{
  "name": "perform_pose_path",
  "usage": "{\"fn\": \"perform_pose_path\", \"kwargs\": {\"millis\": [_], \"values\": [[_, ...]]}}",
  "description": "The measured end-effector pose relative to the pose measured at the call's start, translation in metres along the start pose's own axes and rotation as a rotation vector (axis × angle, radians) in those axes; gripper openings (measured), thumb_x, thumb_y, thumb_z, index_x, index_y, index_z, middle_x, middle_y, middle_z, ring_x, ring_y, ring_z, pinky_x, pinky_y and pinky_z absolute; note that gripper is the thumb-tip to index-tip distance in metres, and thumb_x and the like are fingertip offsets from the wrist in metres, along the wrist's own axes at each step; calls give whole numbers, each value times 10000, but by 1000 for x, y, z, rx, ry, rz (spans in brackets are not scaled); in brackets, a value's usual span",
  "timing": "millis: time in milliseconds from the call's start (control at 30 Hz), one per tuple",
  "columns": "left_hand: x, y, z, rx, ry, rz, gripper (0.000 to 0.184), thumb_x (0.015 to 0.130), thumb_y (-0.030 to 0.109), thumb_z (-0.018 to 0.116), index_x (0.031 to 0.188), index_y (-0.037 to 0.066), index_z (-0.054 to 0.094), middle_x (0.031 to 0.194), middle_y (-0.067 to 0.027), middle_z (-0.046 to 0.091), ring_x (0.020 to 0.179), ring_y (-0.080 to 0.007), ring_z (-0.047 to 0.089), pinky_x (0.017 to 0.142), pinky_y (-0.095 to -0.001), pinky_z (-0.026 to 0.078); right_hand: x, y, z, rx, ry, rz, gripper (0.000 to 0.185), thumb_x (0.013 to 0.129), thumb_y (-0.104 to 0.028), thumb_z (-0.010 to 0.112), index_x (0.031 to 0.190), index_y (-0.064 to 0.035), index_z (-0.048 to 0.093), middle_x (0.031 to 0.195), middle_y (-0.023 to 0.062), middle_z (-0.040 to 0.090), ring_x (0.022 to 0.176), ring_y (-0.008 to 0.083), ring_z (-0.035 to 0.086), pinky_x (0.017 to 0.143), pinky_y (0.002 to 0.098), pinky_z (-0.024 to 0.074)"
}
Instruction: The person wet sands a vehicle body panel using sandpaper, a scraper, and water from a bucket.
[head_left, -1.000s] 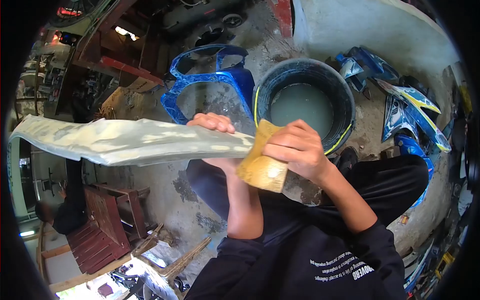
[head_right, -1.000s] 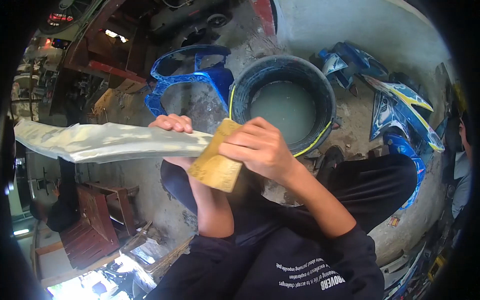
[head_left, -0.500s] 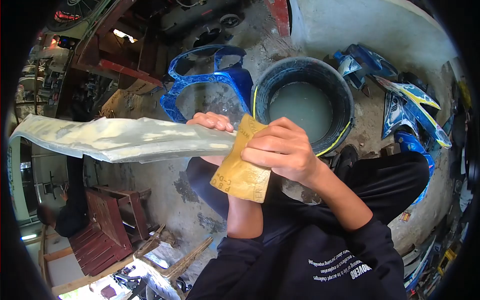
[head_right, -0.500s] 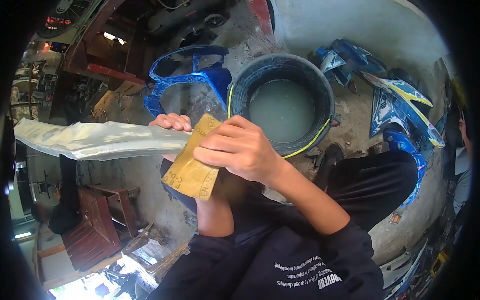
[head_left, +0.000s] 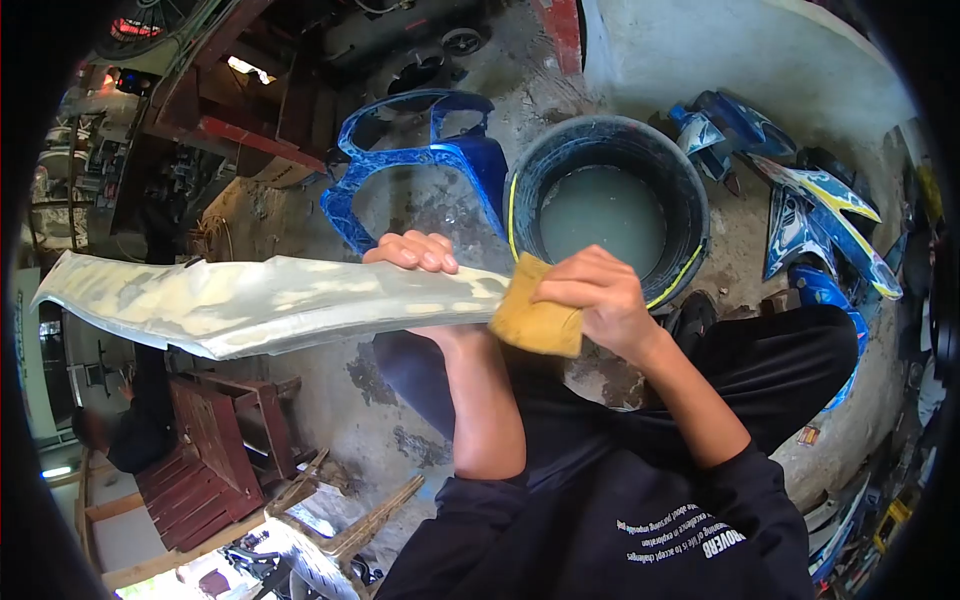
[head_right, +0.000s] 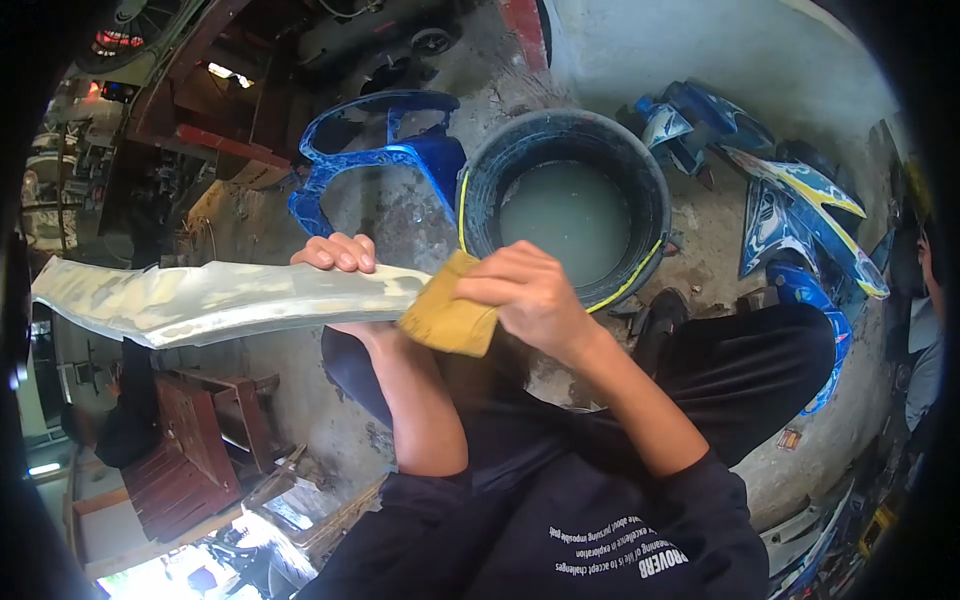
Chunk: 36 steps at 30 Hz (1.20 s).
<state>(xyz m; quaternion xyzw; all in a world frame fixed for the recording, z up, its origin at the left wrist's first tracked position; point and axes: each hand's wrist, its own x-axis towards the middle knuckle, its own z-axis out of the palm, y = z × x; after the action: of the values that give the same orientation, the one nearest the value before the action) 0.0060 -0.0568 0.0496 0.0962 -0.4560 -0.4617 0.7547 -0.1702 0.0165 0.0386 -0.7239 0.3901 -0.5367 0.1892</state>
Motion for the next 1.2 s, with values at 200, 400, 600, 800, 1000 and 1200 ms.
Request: {"fn": "perform_pose_path", "kwargs": {"millis": [200, 400, 600, 800, 1000, 1200], "values": [[-1, -8, -2, -19, -19, 39, 407, 991, 415, 473, 863, 30, 497, 753, -67, 503, 613, -161, 536, 562, -260, 466, 23, -10, 4, 105, -7, 35, 252, 659, 33, 674, 885, -67, 723, 834, 57, 684, 769, 229, 652, 698, 331, 452], [-2, -4, 5, 68, 46, 10, 381, 994, 387, 460, 850, 35, 482, 735, -58, 482, 617, -162, 537, 567, -257, 464, 16, 3, -6, 154, -101, 130, 338, 674, 106, 583, 952, -47, 701, 844, 74, 663, 772, 270, 638, 725, 355, 467], [-3, -4, 3, -50, 63, -40, 347, 1006, 340, 441, 858, 32, 493, 744, -64, 498, 612, -173, 544, 573, -261, 472, 8, -1, 3, 325, -44, 252, 320, 681, 115, 571, 940, -24, 696, 865, 93, 668, 769, 270, 640, 728, 362, 467], [-4, -4, -9, -19, 74, -42, 368, 1016, 346, 437, 903, 10, 536, 776, -86, 536, 654, -194, 578, 616, -283, 516, 18, -8, -6, 120, -103, 14, 360, 644, 111, 617, 940, -72, 712, 886, 65, 677, 794, 238, 642, 716, 332, 468], [-9, 3, 14, 91, 324, -30, 331, 996, 348, 485, 878, 43, 539, 746, -63, 535, 646, -159, 569, 594, -271, 516, 21, -17, -5, -115, -18, -195, 293, 668, -31, 668, 943, -130, 695, 875, -15, 665, 804, 158, 646, 723, 301, 469], [-6, 14, 13, 46, 297, -165, 301, 988, 332, 480, 890, 55, 546, 752, -54, 537, 661, -135, 557, 620, -260, 519, 17, -12, -5, -223, -44, -275, 212, 729, -133, 643, 936, -139, 691, 893, -19, 661, 848, 149, 650, 762, 311, 476]]}}
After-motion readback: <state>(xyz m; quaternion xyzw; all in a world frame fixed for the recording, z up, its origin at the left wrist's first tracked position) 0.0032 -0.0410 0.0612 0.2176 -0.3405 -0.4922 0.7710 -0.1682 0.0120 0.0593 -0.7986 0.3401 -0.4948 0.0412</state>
